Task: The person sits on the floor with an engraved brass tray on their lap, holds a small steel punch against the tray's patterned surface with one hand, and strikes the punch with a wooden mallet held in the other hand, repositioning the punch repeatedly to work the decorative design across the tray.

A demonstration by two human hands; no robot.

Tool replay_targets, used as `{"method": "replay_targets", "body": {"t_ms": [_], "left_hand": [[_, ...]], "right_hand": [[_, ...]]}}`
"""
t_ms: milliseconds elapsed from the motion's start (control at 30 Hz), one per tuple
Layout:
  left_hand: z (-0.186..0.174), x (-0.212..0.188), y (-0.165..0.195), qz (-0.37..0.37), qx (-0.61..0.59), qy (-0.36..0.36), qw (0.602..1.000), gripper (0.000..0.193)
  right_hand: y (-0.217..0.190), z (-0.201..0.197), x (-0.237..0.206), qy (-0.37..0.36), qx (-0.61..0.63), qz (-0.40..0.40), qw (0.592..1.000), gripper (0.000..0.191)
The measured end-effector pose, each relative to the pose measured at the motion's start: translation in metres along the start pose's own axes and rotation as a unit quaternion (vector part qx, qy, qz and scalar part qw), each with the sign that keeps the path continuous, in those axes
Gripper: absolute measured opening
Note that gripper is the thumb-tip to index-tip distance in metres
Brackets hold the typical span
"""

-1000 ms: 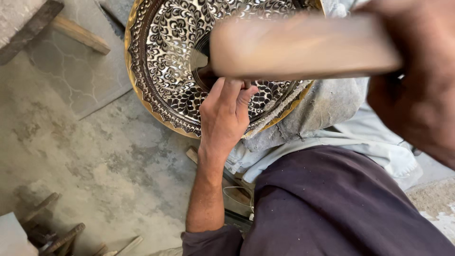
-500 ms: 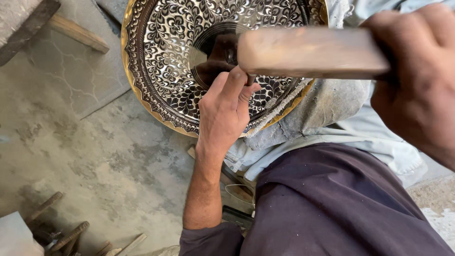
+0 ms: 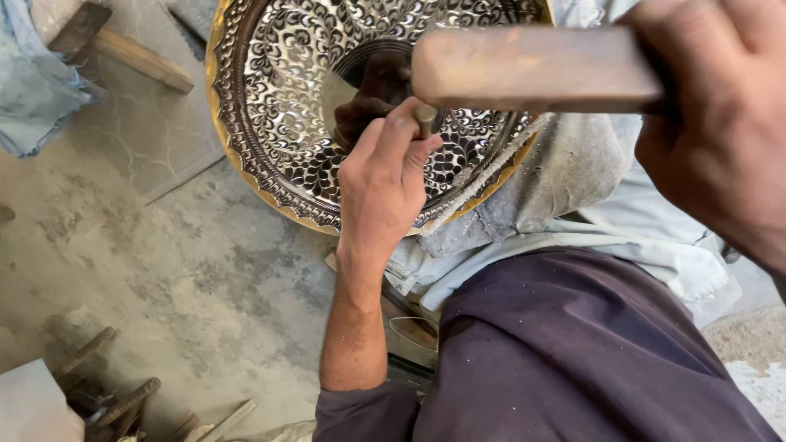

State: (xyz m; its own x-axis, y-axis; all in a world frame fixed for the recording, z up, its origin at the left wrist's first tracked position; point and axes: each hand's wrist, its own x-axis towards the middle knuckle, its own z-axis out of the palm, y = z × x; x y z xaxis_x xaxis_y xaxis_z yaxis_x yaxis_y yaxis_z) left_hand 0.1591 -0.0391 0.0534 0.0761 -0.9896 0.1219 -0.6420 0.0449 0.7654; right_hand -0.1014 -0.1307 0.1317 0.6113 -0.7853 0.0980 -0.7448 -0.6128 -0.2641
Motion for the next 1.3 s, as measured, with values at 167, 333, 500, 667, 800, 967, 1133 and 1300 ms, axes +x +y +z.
{"method": "replay_targets", "body": {"t_ms": [167,333,500,667,800,967,1133,1300], "left_hand": [[0.01,0.0,0.001,0.016,-0.025,0.045,0.999,0.024],[0.017,-0.001,0.003,-0.009,-0.035,0.053,0.998,0.025],[0.014,-0.001,0.002,-0.004,-0.004,0.037,0.999,0.02],[0.013,0.001,0.0,-0.013,0.024,0.025,0.999,0.018],[0.012,0.001,0.001,-0.003,-0.022,0.035,0.999,0.021],[0.01,0.005,-0.001,0.023,-0.022,0.038,0.999,0.023],[0.006,0.006,-0.002,0.017,-0.003,0.023,1.0,0.024],[0.002,0.007,-0.003,0.024,0.006,0.015,1.0,0.022]], "right_hand": [[0.022,0.007,-0.007,0.019,0.106,0.029,0.994,0.049],[0.011,-0.001,0.003,0.019,0.292,0.076,0.953,0.036],[0.005,-0.014,0.021,-0.052,-0.006,-0.002,0.999,0.041],[0.016,-0.006,0.023,-0.028,-0.032,-0.054,0.998,0.049],[0.013,-0.008,0.031,-0.014,-0.007,-0.063,0.998,0.054],[0.004,0.001,0.042,-0.105,0.137,0.169,0.971,0.036],[0.01,-0.004,0.042,0.001,0.094,-0.044,0.995,0.041],[0.004,-0.008,0.045,-0.021,0.092,-0.013,0.995,0.042]]}}
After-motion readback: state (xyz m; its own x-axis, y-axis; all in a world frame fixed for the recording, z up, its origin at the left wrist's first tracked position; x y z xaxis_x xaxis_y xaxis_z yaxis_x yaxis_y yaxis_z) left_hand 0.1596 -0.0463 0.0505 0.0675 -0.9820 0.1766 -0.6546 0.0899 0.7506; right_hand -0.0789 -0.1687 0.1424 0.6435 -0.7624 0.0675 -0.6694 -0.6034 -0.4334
